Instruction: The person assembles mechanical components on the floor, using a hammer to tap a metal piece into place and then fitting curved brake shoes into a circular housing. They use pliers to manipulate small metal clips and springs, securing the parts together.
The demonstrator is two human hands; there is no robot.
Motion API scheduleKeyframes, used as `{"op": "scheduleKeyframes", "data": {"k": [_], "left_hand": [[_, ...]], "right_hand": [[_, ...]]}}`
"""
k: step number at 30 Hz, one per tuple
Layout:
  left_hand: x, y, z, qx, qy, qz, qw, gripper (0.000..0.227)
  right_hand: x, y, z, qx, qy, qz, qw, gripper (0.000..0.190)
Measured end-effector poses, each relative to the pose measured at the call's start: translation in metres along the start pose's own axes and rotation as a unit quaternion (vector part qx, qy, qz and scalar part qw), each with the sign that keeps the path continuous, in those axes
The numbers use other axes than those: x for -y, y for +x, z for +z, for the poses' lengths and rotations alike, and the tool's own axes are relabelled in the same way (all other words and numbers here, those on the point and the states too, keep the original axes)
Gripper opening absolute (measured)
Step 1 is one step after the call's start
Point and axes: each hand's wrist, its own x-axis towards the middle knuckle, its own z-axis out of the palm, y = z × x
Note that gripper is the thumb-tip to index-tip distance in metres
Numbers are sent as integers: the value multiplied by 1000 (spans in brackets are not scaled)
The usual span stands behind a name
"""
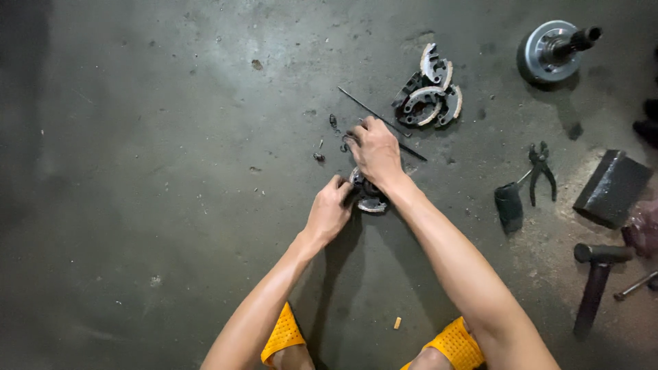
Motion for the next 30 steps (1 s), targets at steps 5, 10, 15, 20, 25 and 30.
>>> {"op": "scheduleKeyframes", "data": {"k": [5, 10, 15, 20, 25, 30], "left_hand": [[9, -3, 6, -63, 127, 107, 984, 14], [13, -7, 11, -72, 121, 126, 982, 14], [9, -4, 1, -44, 113, 90, 988, 15], [4, 6, -25, -43, 77, 55, 995, 11], [27, 17, -21, -85, 88, 29, 992, 9], [18, 33, -33, -106, 112, 13, 988, 12]], "right_hand": [[-8, 10, 35, 51, -60, 32, 996, 20], [-16, 15, 50, 69, -71, 39, 994, 18], [-25, 12, 61, 43, -93, -2, 995, 11], [-24, 21, 70, 49, -83, 6, 995, 12], [-10, 18, 44, 144, -80, 27, 986, 18], [-4, 21, 43, 121, -84, 29, 989, 15]]}}
